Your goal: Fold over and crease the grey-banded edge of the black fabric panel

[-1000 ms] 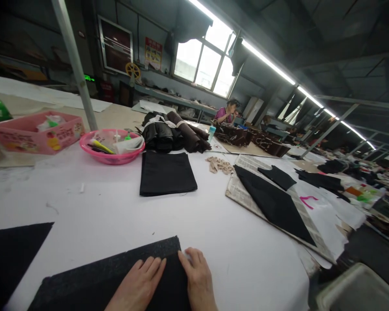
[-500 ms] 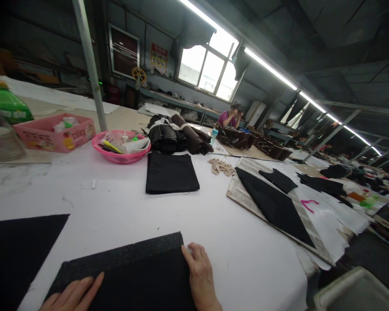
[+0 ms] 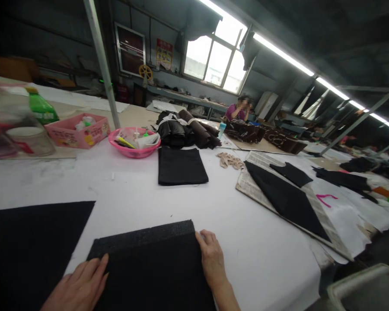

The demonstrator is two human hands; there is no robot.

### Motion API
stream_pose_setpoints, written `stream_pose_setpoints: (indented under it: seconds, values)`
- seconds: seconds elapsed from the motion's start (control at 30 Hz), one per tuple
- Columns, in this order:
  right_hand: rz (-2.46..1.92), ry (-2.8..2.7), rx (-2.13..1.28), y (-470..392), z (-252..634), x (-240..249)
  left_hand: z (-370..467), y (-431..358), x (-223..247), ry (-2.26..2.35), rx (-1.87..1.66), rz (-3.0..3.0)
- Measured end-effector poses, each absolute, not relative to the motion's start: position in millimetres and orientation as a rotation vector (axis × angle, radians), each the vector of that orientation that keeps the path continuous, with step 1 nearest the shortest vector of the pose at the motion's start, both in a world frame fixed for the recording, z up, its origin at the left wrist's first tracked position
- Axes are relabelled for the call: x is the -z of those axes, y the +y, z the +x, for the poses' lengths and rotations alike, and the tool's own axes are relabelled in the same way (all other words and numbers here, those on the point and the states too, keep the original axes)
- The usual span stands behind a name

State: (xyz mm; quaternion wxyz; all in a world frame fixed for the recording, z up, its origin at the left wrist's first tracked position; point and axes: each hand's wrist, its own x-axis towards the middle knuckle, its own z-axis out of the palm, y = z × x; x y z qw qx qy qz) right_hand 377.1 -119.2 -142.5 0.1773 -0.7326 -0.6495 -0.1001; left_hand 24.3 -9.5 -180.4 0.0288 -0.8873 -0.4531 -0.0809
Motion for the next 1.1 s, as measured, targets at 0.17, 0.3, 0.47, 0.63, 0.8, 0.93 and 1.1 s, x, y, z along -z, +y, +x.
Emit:
stream_pose_setpoints:
  seconds: [0.17,0.3,0.47,0.63,0.8,0.93,1.1]
  values:
    - [-2.075,-1.791,0.197,-120,380,142,31,-17,131,-1.463,0.059,-2.652]
    - [-2.063,-1.771,0.153,-105,360,132,28,-18,130,-1.565,0.107,-2.631]
    - [-1.922,-2.064,-0.036,-72,318,120,27,-20,131,-1.618,0.161,-2.631]
    - [-1.860,-2.209,-0.165,-50,307,124,26,-19,129,-1.635,0.206,-2.632]
    - [-1.868,-2.243,-0.286,-40,313,121,26,-17,128,-1.652,0.230,-2.660]
    - [-1.854,-2.263,-0.375,-34,314,116,26,-17,128,-1.656,0.248,-2.680]
    - [-1.896,-2.234,-0.420,-33,315,115,25,-17,129,-1.657,0.253,-2.692]
